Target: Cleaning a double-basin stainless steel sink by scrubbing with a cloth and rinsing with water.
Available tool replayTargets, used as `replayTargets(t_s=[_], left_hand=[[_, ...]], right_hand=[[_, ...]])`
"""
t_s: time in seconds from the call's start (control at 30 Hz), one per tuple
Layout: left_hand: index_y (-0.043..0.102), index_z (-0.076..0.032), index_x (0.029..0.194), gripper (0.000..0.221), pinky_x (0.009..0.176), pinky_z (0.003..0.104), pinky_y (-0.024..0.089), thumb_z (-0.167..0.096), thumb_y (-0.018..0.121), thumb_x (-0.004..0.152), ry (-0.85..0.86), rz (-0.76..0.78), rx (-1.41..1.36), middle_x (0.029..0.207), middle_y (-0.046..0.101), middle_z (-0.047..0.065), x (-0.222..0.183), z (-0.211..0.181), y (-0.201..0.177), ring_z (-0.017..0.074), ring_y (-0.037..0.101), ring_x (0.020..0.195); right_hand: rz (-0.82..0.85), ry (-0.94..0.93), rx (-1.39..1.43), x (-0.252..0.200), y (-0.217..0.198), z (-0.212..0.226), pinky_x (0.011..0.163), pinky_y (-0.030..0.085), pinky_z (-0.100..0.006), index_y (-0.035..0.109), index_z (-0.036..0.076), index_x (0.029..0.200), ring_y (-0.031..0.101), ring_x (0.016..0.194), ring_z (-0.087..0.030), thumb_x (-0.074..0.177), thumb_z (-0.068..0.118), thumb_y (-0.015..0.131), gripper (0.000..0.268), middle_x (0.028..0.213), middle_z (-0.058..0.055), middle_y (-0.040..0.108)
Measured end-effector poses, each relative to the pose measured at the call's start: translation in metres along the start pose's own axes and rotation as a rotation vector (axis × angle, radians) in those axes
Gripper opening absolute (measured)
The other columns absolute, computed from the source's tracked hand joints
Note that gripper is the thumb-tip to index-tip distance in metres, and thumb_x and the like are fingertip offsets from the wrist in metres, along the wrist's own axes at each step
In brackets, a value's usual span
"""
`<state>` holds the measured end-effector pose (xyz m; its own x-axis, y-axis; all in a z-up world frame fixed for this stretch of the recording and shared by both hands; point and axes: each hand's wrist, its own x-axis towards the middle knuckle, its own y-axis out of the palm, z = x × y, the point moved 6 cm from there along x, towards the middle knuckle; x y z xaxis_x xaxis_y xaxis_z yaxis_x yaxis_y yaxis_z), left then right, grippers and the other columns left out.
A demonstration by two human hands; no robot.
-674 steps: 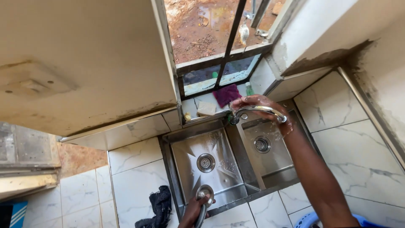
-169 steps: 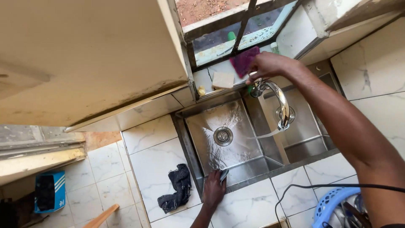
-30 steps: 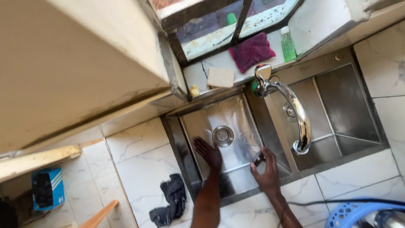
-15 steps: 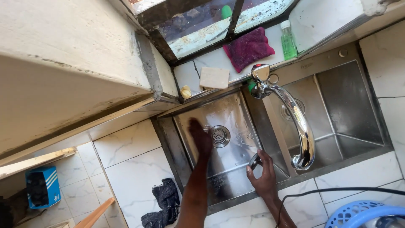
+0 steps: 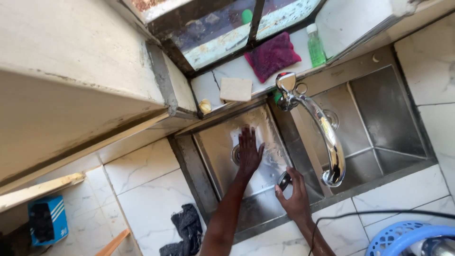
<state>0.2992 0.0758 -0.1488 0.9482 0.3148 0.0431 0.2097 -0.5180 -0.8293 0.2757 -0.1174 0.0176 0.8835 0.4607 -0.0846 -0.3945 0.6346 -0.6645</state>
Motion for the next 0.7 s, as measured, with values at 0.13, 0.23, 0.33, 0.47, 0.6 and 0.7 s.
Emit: replayTargets(t_s=[0.13, 0.23, 0.33, 0.47, 0.6, 0.7], left_hand=[[0.024, 0.003, 0.171, 0.078, 0.138, 0.057, 0.010, -0.040, 0.053, 0.112, -0.233, -0.195, -0.180, 0.177, 0.027, 0.030, 0.029, 0.023, 0.017, 0.0477, 0.021, 0.166], [0.021, 0.005, 0.170, 0.077, 0.117, 0.058, 0.041, -0.044, 0.038, 0.112, 0.120, 0.114, -0.272, 0.171, 0.032, 0.034, 0.012, -0.029, 0.006, 0.0495, 0.045, 0.140], [0.027, -0.002, 0.173, 0.085, 0.137, 0.062, 0.011, -0.062, 0.016, 0.114, 0.588, 0.472, -0.299, 0.182, 0.022, 0.023, -0.086, -0.015, 0.106, 0.0409, 0.017, 0.170], [0.021, -0.009, 0.174, 0.065, 0.139, 0.056, 0.005, -0.030, 0.036, 0.115, 0.694, 0.766, -0.193, 0.181, 0.020, 0.021, -0.107, 0.000, 0.045, 0.0360, 0.016, 0.170], [0.038, -0.019, 0.169, 0.067, 0.142, 0.049, 0.022, -0.027, 0.048, 0.103, 1.221, 0.517, 0.212, 0.179, 0.037, 0.002, -0.167, 0.045, 0.050, 0.0240, 0.027, 0.169], [0.045, -0.021, 0.165, 0.065, 0.143, 0.048, 0.025, -0.033, 0.039, 0.101, 1.337, 0.508, 0.176, 0.173, 0.045, -0.003, -0.175, 0.071, 0.042, 0.0205, 0.035, 0.164]], right_hand=[[0.011, 0.004, -0.039, 0.001, 0.001, -0.007, 0.113, 0.056, -0.046, 0.049, 0.008, 0.159, 0.059, 0.145, -0.036, 0.094, 0.026, 0.078, 0.073, 0.155, -0.018, 0.056], [0.023, 0.035, -0.016, 0.003, -0.002, 0.000, 0.112, 0.053, -0.047, 0.049, 0.008, 0.159, 0.059, 0.143, -0.036, 0.096, 0.026, 0.076, 0.071, 0.154, -0.018, 0.057], [0.039, 0.068, -0.015, 0.003, 0.001, -0.006, 0.113, 0.053, -0.048, 0.048, 0.012, 0.161, 0.056, 0.146, -0.035, 0.096, 0.028, 0.076, 0.073, 0.157, -0.017, 0.055], [0.020, 0.020, 0.015, 0.008, 0.002, -0.003, 0.111, 0.057, -0.043, 0.049, 0.005, 0.159, 0.060, 0.141, -0.035, 0.096, 0.021, 0.076, 0.071, 0.154, -0.020, 0.056], [-0.034, 0.018, 0.011, 0.001, -0.002, -0.005, 0.093, 0.067, -0.042, 0.054, 0.001, 0.156, 0.064, 0.131, -0.046, 0.097, 0.028, 0.077, 0.068, 0.147, -0.025, 0.057], [-0.030, 0.021, 0.010, 0.005, -0.001, -0.002, 0.094, 0.068, -0.043, 0.053, 0.001, 0.156, 0.064, 0.132, -0.046, 0.099, 0.028, 0.075, 0.067, 0.146, -0.025, 0.057]])
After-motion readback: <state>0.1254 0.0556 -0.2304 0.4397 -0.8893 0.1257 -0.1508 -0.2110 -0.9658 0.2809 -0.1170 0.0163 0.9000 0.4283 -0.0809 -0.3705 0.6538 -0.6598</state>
